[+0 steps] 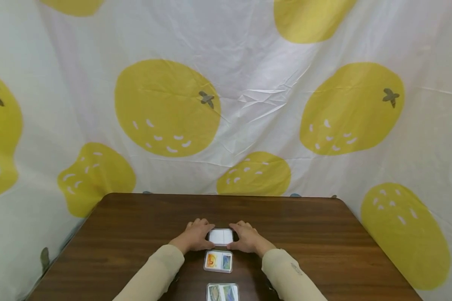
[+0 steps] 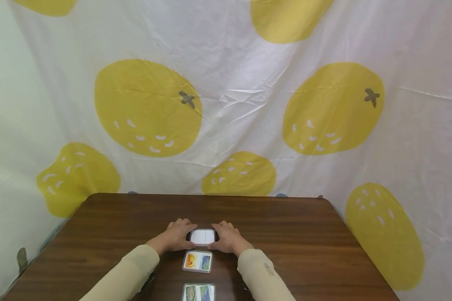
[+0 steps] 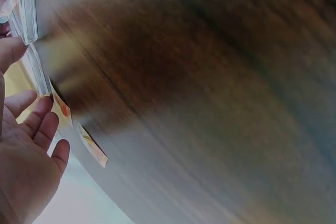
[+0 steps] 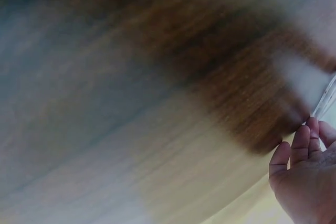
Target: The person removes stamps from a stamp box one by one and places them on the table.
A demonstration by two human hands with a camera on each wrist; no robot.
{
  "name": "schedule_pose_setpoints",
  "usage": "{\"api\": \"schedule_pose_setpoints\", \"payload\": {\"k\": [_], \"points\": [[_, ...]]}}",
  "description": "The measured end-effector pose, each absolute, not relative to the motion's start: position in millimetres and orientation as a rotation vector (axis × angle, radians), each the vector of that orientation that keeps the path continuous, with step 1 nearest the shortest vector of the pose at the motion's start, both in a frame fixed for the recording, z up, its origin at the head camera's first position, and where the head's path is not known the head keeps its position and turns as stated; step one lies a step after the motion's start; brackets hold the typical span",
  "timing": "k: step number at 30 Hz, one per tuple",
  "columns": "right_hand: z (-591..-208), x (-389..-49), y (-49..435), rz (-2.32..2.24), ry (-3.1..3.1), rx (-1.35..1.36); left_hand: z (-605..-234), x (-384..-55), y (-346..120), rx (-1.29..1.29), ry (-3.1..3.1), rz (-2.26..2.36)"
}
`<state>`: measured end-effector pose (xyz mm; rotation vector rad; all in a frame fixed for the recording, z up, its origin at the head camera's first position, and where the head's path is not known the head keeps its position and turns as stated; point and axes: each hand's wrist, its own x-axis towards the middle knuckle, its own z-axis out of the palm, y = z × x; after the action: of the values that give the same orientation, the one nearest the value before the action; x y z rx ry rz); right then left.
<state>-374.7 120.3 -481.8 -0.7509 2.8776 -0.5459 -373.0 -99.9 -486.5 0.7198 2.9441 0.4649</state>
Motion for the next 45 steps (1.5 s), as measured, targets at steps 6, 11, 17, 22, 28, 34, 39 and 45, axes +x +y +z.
{"api": "schedule_pose_setpoints", "payload": {"k": [6,11,17,22,28,34,39,45], "points": [[-483.5,-374.9,122.6,-0.575,2.886,-0.751,-482.1,-370.8,-104.9,0.699,2.968,0.521],[-482.6,-375.3,125.9,-0.632,2.887,-0.776,-478.1,-368.9,-110.9,0.686,2.986,0.574],[-479.3,-373.3,130.0,-0.697,2.88,-0.803,-476.3,-367.0,-117.9,0.713,2.984,0.644],[-479.4,-372.7,134.4,-0.745,2.913,-0.845,-476.5,-366.6,-124.3,0.762,3.003,0.697],[-476.9,-369.8,139.2,-0.833,2.959,-0.905,-475.3,-364.9,-132.4,0.75,3.032,0.747],[-474.9,-363.5,142.7,-0.844,2.955,-0.915,-473.6,-358.2,-139.6,0.789,3.031,0.804],[-476.6,-358.8,145.7,-0.851,2.933,-0.924,-473.5,-351.8,-141.5,0.808,2.995,0.834],[-478.3,-354.2,148.5,-0.868,2.928,-0.957,-473.3,-343.6,-141.8,0.816,2.958,0.88]]}}
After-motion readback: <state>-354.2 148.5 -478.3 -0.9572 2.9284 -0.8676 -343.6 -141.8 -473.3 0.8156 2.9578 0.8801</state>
